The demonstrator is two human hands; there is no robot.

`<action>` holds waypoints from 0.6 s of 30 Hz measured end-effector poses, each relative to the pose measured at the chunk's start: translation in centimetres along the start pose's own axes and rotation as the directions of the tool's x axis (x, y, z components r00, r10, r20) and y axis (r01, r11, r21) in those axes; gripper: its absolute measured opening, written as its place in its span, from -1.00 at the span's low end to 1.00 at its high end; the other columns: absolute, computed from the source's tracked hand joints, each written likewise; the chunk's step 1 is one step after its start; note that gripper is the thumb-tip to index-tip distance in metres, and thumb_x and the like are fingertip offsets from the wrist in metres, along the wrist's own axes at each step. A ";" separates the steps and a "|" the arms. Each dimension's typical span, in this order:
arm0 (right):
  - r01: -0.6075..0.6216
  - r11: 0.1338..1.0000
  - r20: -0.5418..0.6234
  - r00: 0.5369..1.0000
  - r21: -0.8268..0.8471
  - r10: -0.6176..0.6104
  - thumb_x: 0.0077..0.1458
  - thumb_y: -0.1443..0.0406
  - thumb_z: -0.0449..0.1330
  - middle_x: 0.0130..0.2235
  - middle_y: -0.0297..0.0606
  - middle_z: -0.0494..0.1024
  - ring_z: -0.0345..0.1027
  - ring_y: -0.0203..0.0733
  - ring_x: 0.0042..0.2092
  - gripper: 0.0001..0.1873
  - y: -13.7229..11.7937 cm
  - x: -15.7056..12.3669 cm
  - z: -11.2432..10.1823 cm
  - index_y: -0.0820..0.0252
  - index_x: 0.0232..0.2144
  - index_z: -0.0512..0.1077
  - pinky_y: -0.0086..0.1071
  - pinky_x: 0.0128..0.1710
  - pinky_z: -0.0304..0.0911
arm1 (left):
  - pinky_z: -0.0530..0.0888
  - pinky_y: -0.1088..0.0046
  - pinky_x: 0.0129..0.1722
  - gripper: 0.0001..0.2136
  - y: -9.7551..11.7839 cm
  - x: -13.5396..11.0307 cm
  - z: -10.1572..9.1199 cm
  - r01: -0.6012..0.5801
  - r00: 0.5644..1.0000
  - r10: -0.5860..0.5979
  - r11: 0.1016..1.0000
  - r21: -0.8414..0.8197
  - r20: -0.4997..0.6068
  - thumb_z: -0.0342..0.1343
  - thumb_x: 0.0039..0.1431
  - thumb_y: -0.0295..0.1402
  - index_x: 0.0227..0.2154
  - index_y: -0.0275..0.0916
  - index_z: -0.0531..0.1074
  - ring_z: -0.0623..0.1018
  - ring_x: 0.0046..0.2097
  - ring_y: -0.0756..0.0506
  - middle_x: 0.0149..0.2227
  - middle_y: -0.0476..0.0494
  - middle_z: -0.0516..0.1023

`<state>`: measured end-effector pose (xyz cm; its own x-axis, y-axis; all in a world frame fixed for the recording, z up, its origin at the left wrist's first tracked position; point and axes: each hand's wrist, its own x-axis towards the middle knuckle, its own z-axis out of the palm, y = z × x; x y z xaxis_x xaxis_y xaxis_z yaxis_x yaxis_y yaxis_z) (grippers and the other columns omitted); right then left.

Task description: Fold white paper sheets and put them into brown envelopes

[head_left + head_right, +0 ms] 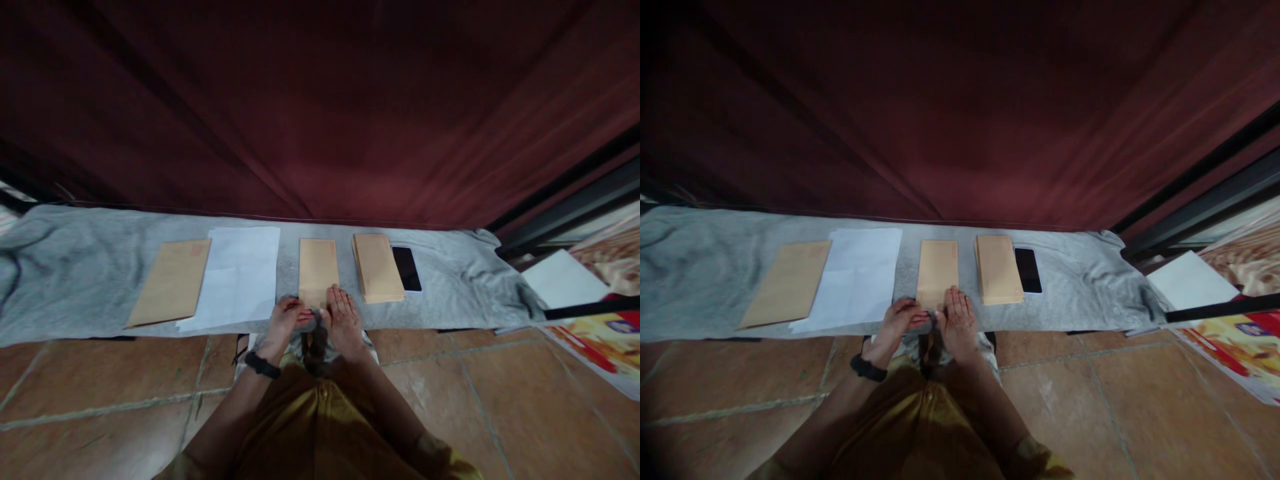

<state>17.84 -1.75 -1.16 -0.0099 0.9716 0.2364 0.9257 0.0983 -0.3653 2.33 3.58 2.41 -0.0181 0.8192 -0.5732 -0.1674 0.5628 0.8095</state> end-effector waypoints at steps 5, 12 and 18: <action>-0.017 0.999 0.031 0.999 0.042 0.016 0.45 0.20 -0.10 0.33 0.05 0.31 0.13 0.04 0.38 -0.45 1.0 1.4 -1.1 0.38 0.33 0.24 -0.01 0.38 0.03 | 0.57 0.40 -0.42 -0.80 0.2 0.3 0.0 0.026 1.000 -0.026 1.000 0.015 -0.001 0.27 -0.02 -0.45 -0.36 -0.21 0.36 0.64 -0.49 -0.13 -0.54 -0.08 0.60; 0.160 0.985 0.100 0.981 0.067 -0.166 0.42 0.21 -0.07 0.40 -0.14 0.20 0.04 -0.09 0.42 -0.45 1.3 5.6 -0.6 0.18 0.39 0.15 -0.06 0.41 -0.01 | 0.56 0.38 -0.39 -0.76 0.2 0.1 -0.3 0.028 0.999 -0.029 1.000 0.013 0.014 0.32 -0.03 -0.40 -0.33 -0.19 0.38 0.65 -0.46 -0.14 -0.51 -0.06 0.60; 0.162 0.987 0.094 0.983 -0.005 -0.161 0.41 0.18 -0.02 0.42 -0.10 0.11 -0.01 -0.08 0.44 -0.41 2.2 7.8 1.5 0.22 0.40 0.12 -0.09 0.43 -0.07 | 0.54 0.38 -0.42 -0.76 0.1 0.1 -0.4 0.028 1.000 -0.028 1.000 0.005 0.005 0.33 -0.04 -0.38 -0.33 -0.17 0.38 0.64 -0.48 -0.14 -0.52 -0.07 0.60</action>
<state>19.23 6.41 -1.49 -0.1938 0.9591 0.2064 0.9138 0.2531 -0.3176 1.94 3.67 2.44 -0.0088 0.8037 -0.5949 -0.1634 0.5858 0.7938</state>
